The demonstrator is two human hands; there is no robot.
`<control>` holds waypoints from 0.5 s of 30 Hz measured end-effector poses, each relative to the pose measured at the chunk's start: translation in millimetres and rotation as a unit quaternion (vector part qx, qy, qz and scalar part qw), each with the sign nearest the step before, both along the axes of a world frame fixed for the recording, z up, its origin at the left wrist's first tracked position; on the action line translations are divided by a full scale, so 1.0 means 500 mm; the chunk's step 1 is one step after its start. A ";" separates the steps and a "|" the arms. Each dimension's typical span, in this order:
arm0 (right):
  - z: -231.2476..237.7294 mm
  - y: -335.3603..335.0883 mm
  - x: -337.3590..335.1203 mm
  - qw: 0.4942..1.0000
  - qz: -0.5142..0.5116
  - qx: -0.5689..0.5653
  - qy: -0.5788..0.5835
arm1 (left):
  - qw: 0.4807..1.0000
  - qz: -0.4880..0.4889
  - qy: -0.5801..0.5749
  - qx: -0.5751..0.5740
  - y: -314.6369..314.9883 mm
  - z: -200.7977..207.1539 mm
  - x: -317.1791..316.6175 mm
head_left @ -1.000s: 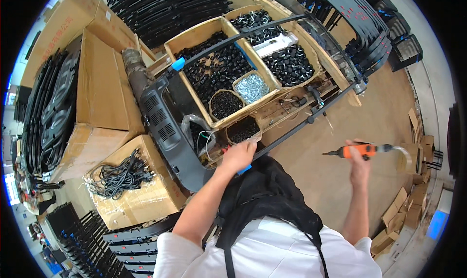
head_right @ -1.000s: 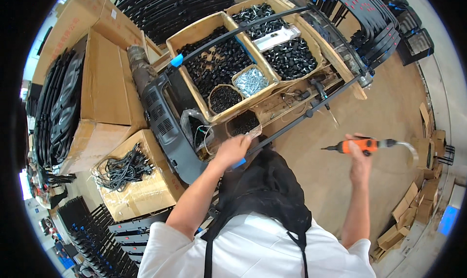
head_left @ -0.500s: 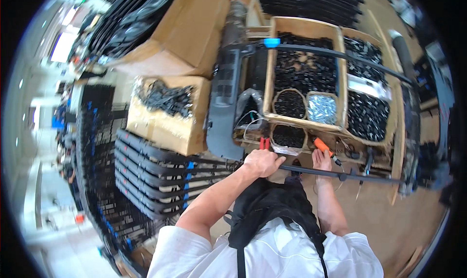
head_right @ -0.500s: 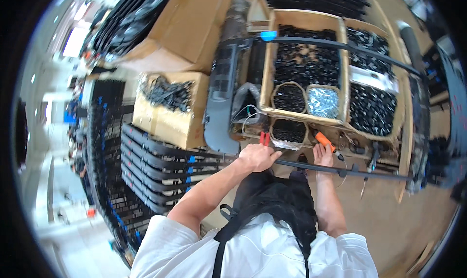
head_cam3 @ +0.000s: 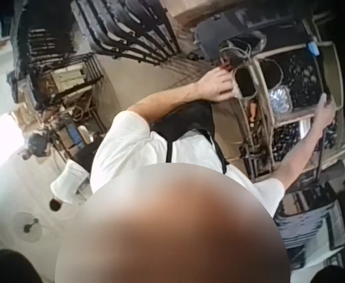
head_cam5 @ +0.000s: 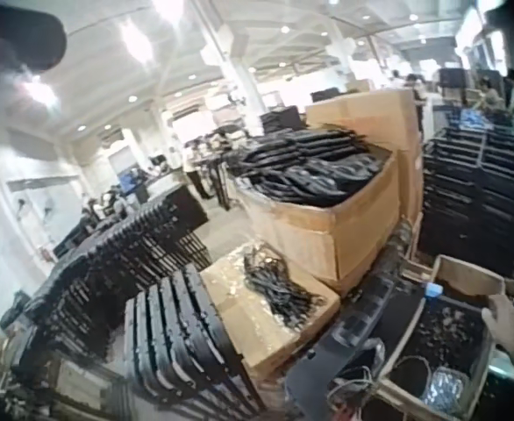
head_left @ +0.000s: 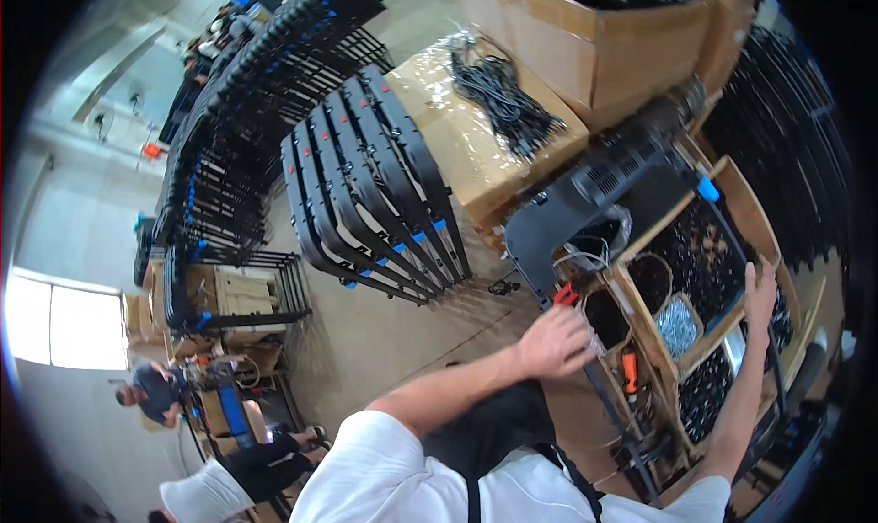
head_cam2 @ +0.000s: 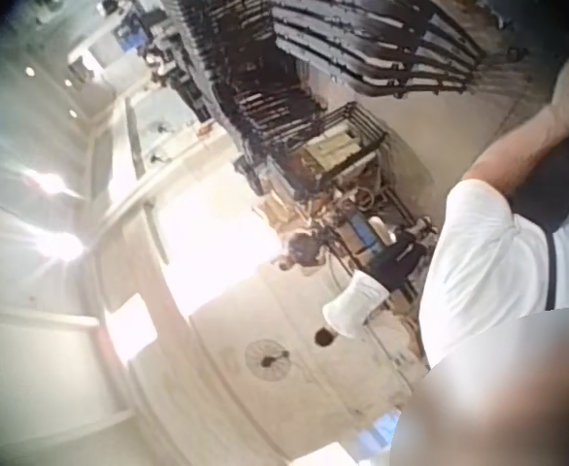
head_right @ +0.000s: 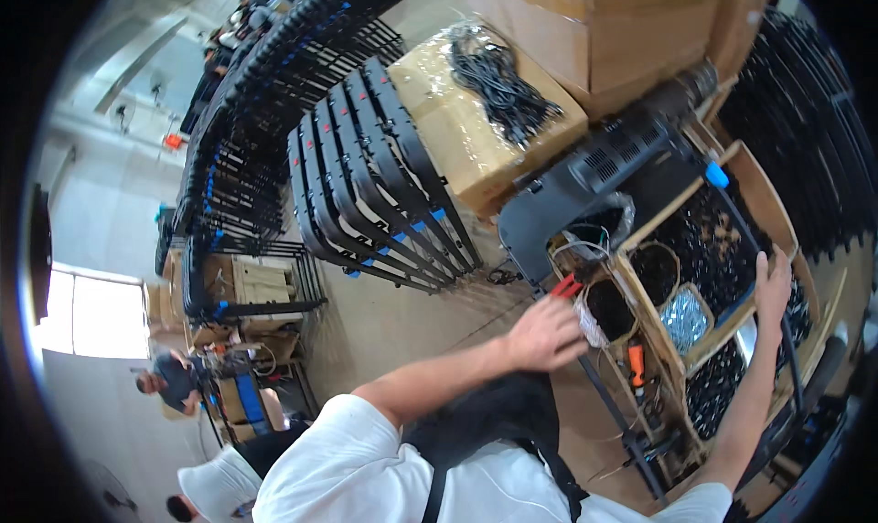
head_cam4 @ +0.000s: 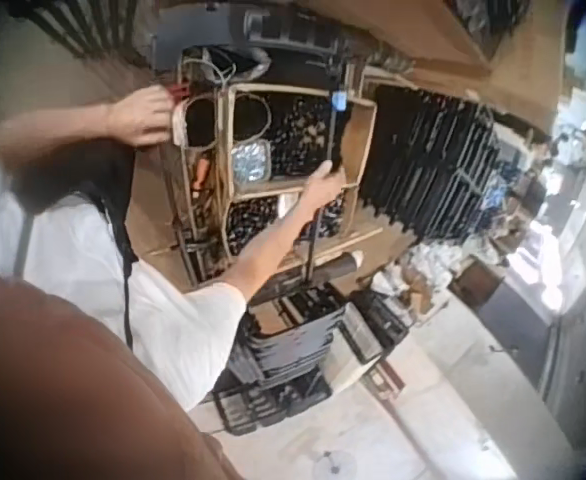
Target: Assembling electronic and plastic components onto an equipment frame using an electric screwdriver and pliers.
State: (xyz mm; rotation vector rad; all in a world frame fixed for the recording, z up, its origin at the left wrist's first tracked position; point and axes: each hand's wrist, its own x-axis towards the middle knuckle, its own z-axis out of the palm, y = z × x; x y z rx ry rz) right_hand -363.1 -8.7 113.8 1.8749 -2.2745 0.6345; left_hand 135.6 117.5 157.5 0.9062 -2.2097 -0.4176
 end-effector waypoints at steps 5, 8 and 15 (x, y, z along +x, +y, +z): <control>-0.107 -0.192 -0.139 0.914 -0.021 0.301 -0.271 | 0.725 0.156 0.021 0.670 0.124 -0.061 0.062; -0.073 -0.193 -0.030 0.908 -0.020 0.318 -0.271 | 0.632 0.220 0.315 0.673 0.123 -0.107 0.028; 0.223 -0.092 0.068 0.981 0.076 0.122 -0.134 | 0.605 0.201 0.362 0.680 0.146 -0.097 0.050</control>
